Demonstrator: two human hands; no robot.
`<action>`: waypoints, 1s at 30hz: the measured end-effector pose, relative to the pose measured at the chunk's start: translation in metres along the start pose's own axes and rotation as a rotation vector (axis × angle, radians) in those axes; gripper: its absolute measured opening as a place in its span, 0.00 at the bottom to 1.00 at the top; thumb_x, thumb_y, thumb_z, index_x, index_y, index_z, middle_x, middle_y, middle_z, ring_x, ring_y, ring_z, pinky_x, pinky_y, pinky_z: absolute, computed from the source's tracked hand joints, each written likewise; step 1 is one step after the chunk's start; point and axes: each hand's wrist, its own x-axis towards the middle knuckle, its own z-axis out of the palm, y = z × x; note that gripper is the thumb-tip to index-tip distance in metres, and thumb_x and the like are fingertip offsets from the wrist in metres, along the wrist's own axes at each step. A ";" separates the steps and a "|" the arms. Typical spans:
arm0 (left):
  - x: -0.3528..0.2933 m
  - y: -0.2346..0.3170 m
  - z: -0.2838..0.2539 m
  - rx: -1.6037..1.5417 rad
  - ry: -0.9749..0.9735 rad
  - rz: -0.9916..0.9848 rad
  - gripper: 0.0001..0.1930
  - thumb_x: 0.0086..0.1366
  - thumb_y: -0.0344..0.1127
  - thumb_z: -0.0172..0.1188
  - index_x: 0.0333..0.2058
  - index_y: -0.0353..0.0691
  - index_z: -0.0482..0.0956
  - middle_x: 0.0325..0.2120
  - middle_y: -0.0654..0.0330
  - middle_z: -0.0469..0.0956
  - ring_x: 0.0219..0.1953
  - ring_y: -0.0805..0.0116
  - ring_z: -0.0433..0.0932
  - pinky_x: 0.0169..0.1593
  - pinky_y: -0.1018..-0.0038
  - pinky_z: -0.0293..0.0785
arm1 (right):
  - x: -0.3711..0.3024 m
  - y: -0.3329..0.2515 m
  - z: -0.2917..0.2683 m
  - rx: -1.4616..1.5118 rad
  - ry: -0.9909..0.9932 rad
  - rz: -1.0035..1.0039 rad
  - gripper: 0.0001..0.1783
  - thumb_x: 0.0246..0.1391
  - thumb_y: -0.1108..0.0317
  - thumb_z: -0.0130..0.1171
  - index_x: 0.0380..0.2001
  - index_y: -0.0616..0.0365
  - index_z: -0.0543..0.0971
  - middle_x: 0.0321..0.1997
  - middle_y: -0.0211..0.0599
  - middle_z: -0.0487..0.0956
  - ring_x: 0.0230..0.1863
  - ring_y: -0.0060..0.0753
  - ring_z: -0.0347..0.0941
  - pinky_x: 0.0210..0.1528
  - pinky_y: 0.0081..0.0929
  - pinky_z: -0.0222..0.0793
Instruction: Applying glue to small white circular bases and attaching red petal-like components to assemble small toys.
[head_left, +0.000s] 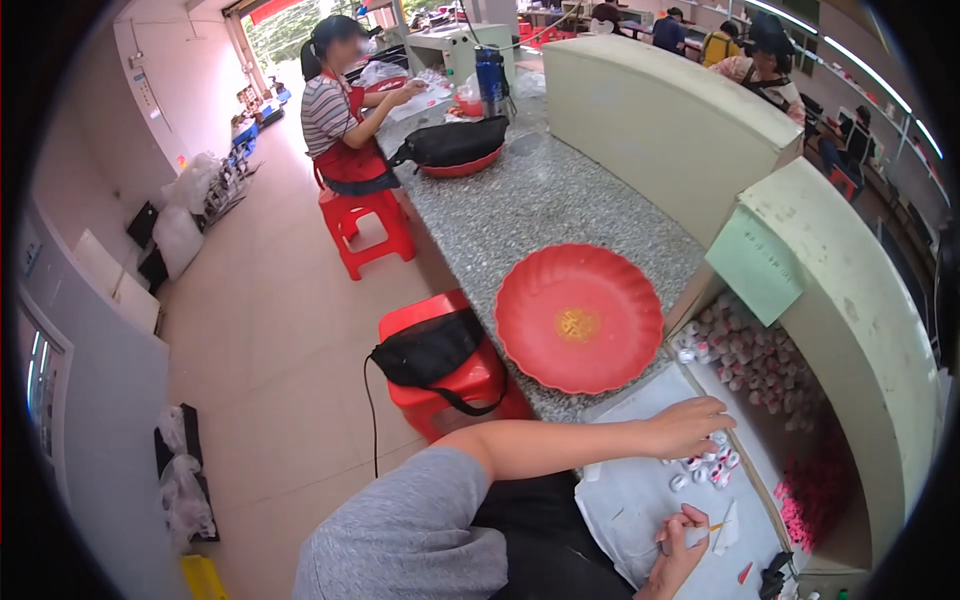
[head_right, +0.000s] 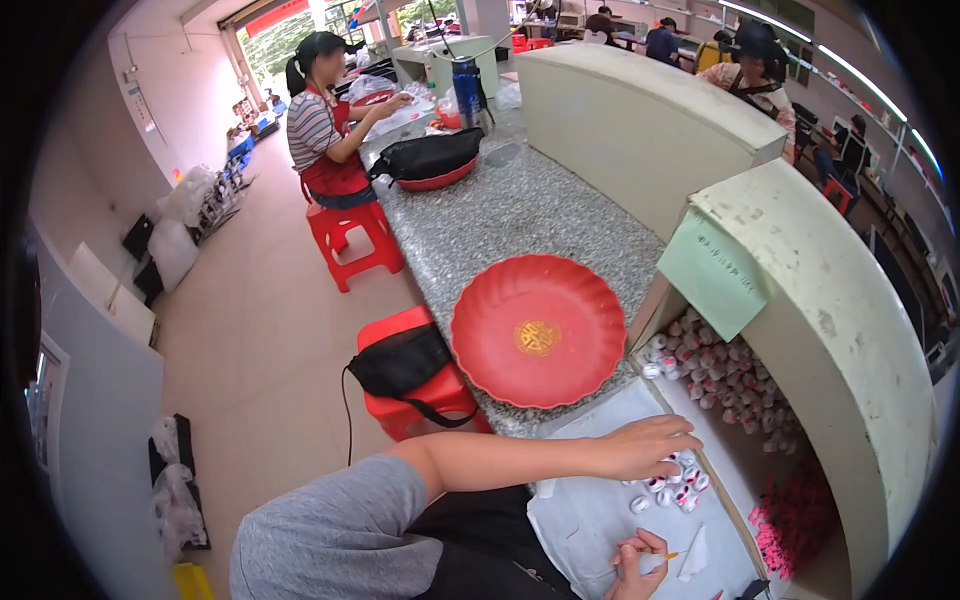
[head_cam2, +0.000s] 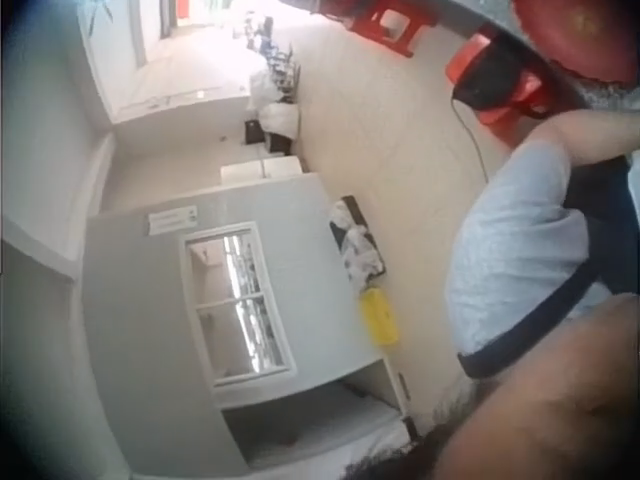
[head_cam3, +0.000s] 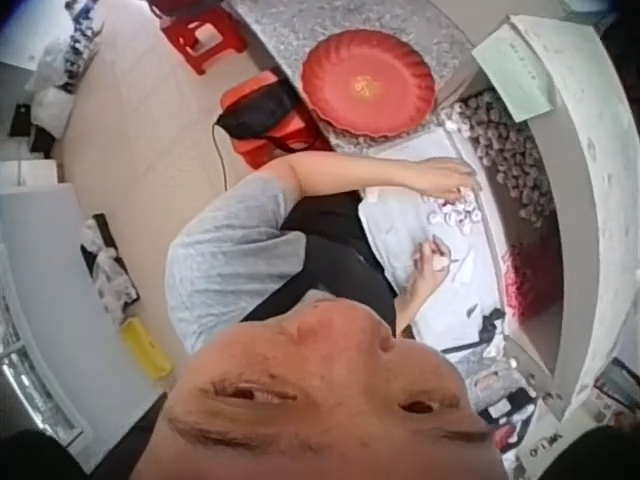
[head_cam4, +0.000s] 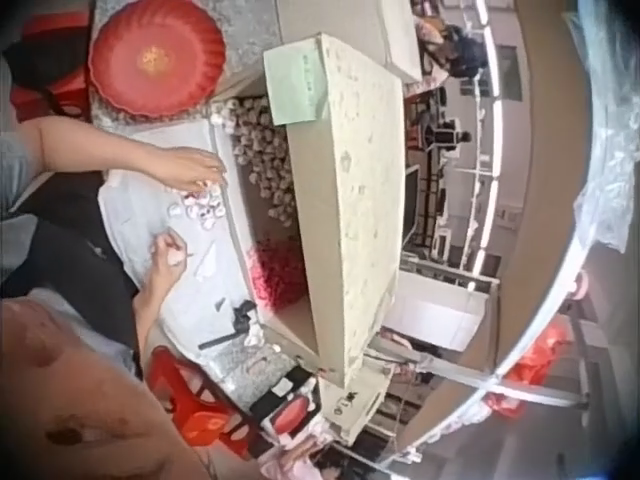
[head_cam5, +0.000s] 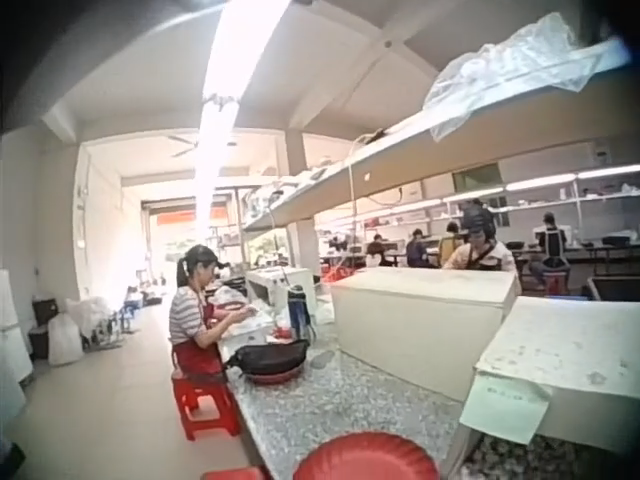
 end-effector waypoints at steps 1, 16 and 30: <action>0.005 -0.005 0.005 -0.002 0.002 -0.025 0.20 0.46 0.34 0.55 0.40 0.39 0.64 0.40 0.50 0.63 0.45 0.55 0.61 0.47 0.67 0.58 | 0.000 0.000 -0.002 0.000 -0.005 -0.016 0.14 0.37 0.77 0.52 0.32 0.64 0.66 0.19 0.34 0.67 0.16 0.19 0.58 0.18 0.13 0.55; 0.015 -0.012 0.028 -0.038 0.026 0.003 0.19 0.51 0.38 0.52 0.42 0.39 0.65 0.43 0.48 0.62 0.48 0.53 0.59 0.50 0.67 0.55 | -0.001 -0.014 -0.019 0.017 0.089 0.004 0.12 0.35 0.78 0.52 0.29 0.65 0.69 0.20 0.35 0.70 0.18 0.19 0.60 0.23 0.14 0.57; 0.005 0.013 0.045 0.088 -0.019 -0.028 0.20 0.49 0.37 0.53 0.42 0.40 0.66 0.46 0.49 0.60 0.49 0.52 0.56 0.50 0.68 0.53 | -0.005 -0.015 -0.036 0.109 0.057 -0.015 0.12 0.35 0.79 0.51 0.29 0.65 0.69 0.21 0.37 0.71 0.18 0.18 0.61 0.23 0.14 0.57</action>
